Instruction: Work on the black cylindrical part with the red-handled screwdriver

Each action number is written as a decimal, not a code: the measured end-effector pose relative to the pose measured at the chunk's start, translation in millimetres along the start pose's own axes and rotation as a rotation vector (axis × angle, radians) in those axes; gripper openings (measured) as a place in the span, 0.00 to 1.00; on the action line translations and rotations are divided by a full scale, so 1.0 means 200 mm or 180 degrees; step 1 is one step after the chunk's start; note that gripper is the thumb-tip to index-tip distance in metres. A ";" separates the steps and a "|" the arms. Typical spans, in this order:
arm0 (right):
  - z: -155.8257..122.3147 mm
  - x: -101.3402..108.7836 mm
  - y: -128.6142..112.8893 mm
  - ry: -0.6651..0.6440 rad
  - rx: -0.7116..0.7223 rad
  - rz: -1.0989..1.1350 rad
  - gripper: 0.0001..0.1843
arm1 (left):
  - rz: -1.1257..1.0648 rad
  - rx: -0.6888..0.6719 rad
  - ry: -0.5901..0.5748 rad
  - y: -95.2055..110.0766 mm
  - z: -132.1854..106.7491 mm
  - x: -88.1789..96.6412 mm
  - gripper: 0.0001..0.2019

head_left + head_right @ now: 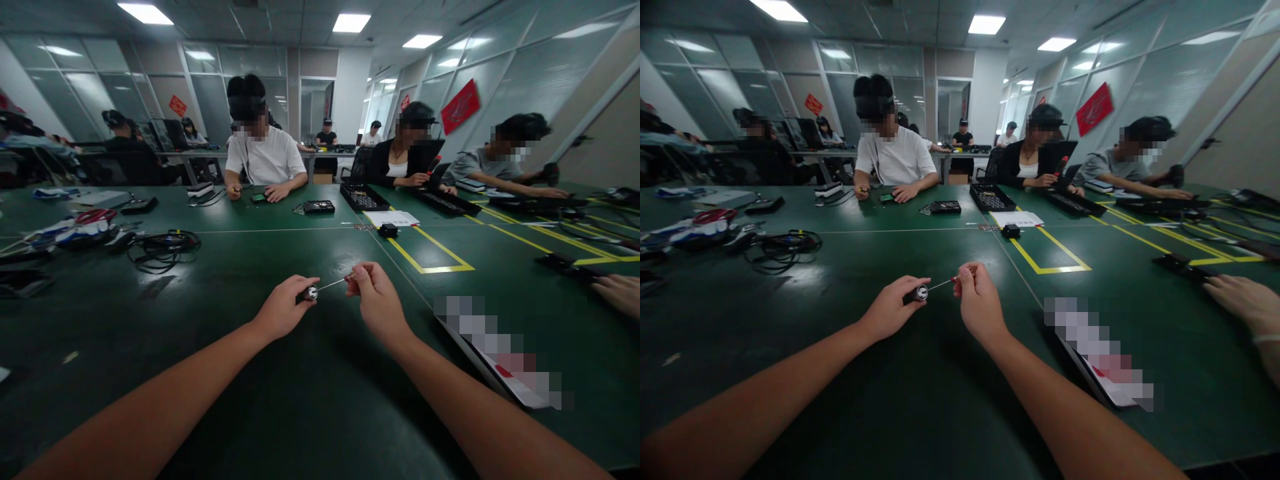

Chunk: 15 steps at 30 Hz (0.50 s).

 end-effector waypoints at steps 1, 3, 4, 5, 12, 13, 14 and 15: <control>0.00 0.00 -0.01 -0.0033 0.0049 -0.0099 0.15 | 0.0002 0.0002 -0.0016 0.00 0.00 0.00 0.24; -0.01 0.00 -0.03 -0.0126 0.0145 -0.0247 0.14 | 0.0026 -0.0027 -0.0069 -0.01 0.00 -0.01 0.25; -0.02 0.00 -0.04 -0.0185 0.0191 -0.0312 0.14 | 0.0047 -0.0048 -0.0092 -0.01 0.00 -0.01 0.25; -0.02 0.00 -0.05 -0.0239 0.0234 -0.0382 0.13 | 0.0068 -0.0063 -0.0113 -0.01 0.00 -0.01 0.25; -0.04 0.01 -0.10 -0.0143 0.0379 -0.0910 0.11 | 0.0118 0.0009 -0.0113 0.00 0.00 -0.01 0.26; -0.03 0.01 -0.10 -0.0119 0.0370 -0.0922 0.11 | 0.0125 0.0031 -0.0110 0.00 0.00 -0.01 0.26; -0.03 0.02 -0.10 -0.0106 0.0350 -0.0916 0.11 | 0.0133 0.0054 -0.0109 0.00 0.01 -0.01 0.26; -0.03 0.02 -0.10 -0.0105 0.0330 -0.0896 0.11 | 0.0139 0.0071 -0.0106 -0.01 0.01 -0.01 0.27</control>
Point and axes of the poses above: each hand's wrist, its own z-axis towards the middle knuckle, its own x-axis out of the back of the hand, y = z × x, the point moved 2 cm from there along z, towards the middle knuckle
